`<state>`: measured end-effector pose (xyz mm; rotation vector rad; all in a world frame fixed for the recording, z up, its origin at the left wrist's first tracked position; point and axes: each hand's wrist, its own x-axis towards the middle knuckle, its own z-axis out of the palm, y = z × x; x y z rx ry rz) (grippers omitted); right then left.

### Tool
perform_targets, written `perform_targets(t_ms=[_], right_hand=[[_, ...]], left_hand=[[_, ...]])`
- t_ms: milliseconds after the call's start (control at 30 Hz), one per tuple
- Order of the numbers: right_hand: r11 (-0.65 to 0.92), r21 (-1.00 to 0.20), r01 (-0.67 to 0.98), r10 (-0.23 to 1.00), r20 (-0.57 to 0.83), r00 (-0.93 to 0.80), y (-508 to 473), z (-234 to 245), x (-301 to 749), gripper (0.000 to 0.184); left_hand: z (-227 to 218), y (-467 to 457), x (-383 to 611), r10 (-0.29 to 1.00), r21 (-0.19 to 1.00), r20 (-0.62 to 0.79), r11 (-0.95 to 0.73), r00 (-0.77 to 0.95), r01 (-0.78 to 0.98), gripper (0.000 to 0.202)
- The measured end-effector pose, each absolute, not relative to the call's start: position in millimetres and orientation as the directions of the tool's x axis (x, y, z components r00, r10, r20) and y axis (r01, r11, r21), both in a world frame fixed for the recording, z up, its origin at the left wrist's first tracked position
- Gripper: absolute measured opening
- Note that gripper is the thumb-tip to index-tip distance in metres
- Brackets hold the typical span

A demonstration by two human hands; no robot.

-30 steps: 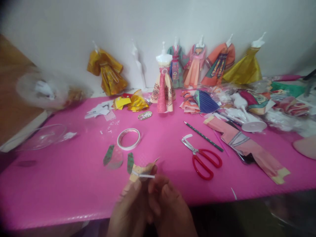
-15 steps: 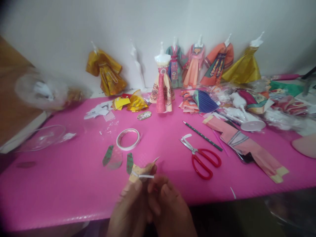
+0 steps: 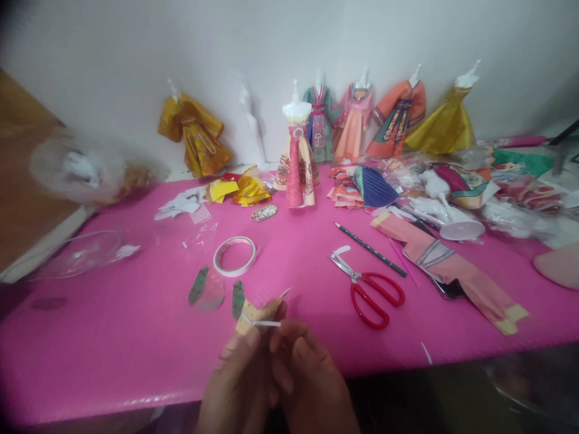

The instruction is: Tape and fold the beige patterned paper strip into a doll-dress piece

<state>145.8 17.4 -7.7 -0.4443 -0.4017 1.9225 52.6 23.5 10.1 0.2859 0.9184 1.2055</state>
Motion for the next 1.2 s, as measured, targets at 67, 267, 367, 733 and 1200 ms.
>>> perform_targets(t_ms=[67, 267, 367, 733, 1200], right_hand=[[-0.362, -0.477, -0.801, 0.930, -0.122, -0.347, 17, -8, 146, 0.029], [-0.357, -0.486, -0.797, 0.932, -0.126, -0.341, 18, -8, 145, 0.029], [-0.355, -0.492, -0.795, 0.933, -0.134, -0.333, 18, -6, 145, 0.030], [-0.316, -0.575, -0.754, 0.948, -0.231, -0.221, 18, -10, 143, 0.033], [-0.041, -0.989, -0.143, 0.999, -0.039, -0.016, 35, 8, 198, 0.023]], left_hand=[[10, 24, 52, 0.883, 0.646, -0.466, 0.382, 0.055, -0.661, 0.044], [13, 26, 52, 0.864, 0.658, -0.504, 0.400, 0.022, -0.637, 0.048], [16, 27, 54, 0.853, 0.647, -0.521, 0.413, 0.024, -0.641, 0.045], [15, 31, 43, 0.859, 0.638, -0.510, 0.416, 0.049, -0.648, 0.039], [24, 33, 30, 0.858, 0.713, -0.479, 0.505, 0.188, -0.487, 0.016]])
